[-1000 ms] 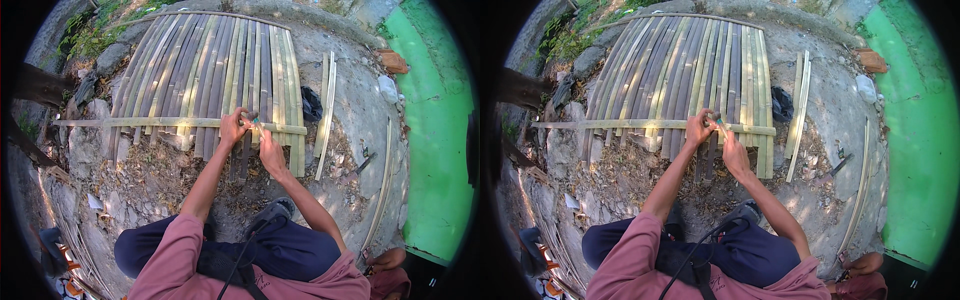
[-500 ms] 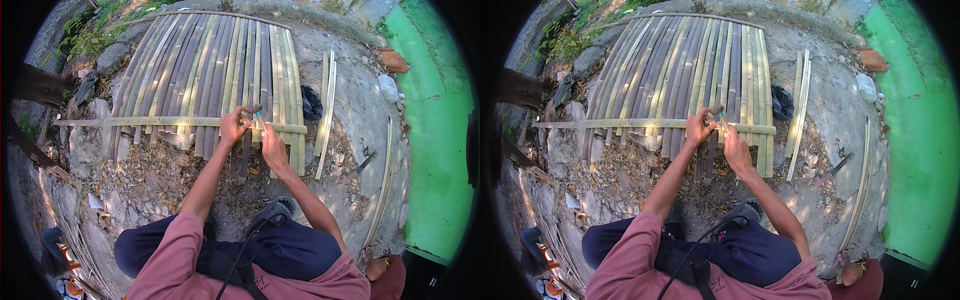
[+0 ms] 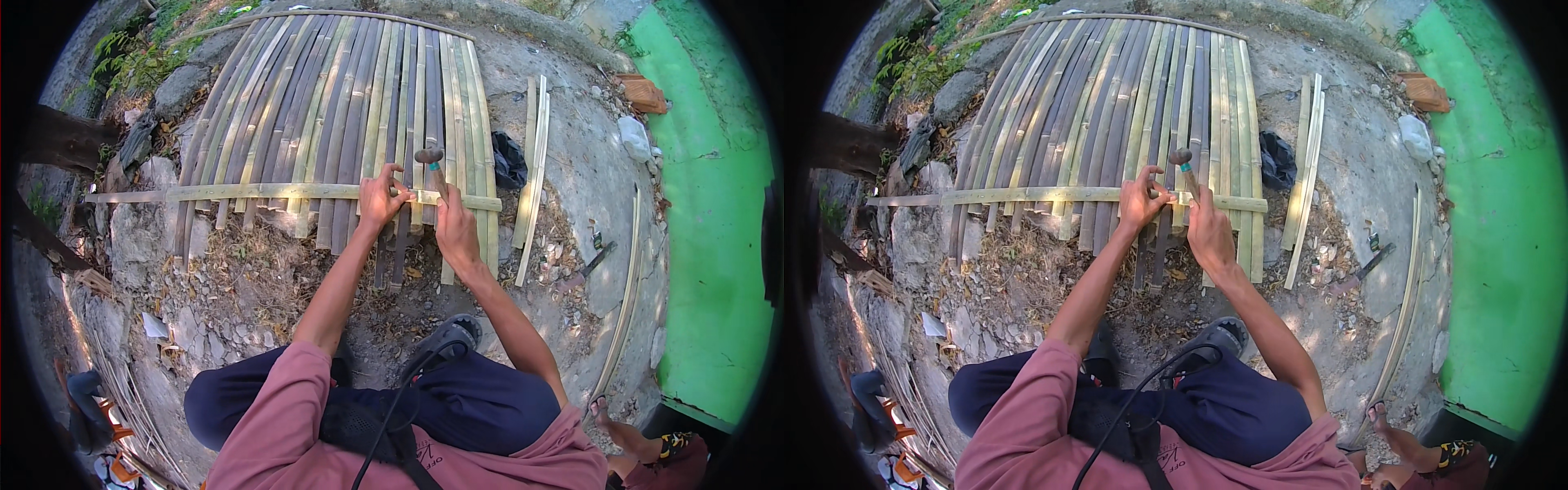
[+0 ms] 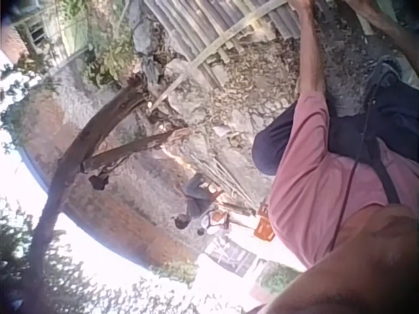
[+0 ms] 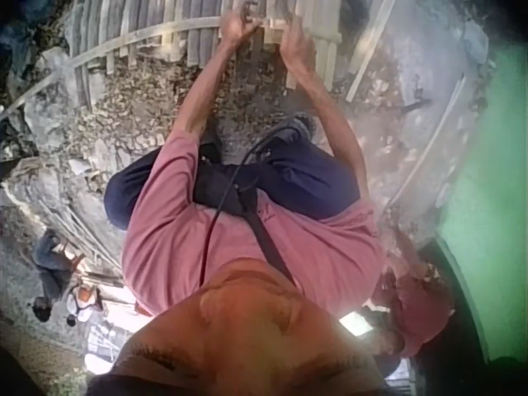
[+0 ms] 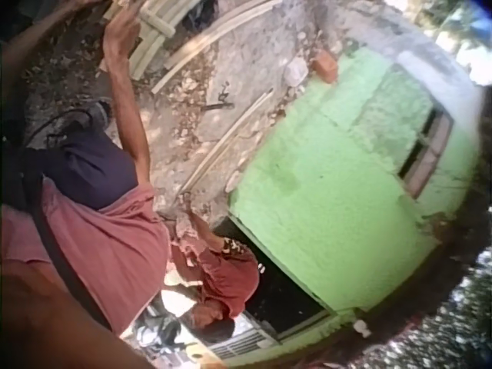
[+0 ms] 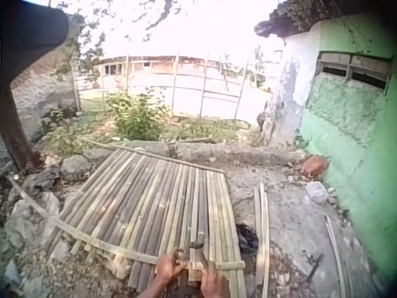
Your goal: The person constructs a bamboo panel by aligning narrow bamboo slats and securing a horizontal cross-piece by hammering small nails through it into each slat.
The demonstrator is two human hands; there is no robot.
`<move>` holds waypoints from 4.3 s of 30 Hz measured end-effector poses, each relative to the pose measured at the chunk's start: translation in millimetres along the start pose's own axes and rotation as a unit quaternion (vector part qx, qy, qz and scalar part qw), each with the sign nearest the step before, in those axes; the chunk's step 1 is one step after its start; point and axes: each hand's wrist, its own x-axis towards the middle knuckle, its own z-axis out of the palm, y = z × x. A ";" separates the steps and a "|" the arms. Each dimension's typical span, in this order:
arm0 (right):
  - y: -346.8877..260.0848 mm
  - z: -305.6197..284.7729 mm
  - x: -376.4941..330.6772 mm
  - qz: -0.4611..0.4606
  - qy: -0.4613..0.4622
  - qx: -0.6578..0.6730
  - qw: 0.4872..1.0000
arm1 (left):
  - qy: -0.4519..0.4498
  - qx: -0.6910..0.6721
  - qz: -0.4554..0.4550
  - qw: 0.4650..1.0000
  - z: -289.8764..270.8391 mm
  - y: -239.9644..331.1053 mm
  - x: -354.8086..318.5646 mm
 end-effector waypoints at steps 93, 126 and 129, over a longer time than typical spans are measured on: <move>1.9 5.3 -2.4 -0.028 0.066 0.056 0.996 | -0.023 -0.009 -0.006 1.000 2.4 -5.4 -1.8; 11.4 11.3 -4.2 -0.020 -0.018 0.042 0.999 | 0.008 0.011 0.040 0.999 3.9 -4.4 -6.0; -7.2 -2.6 4.3 -0.054 0.052 0.089 0.993 | -0.008 0.009 0.023 1.000 2.9 -3.8 -3.2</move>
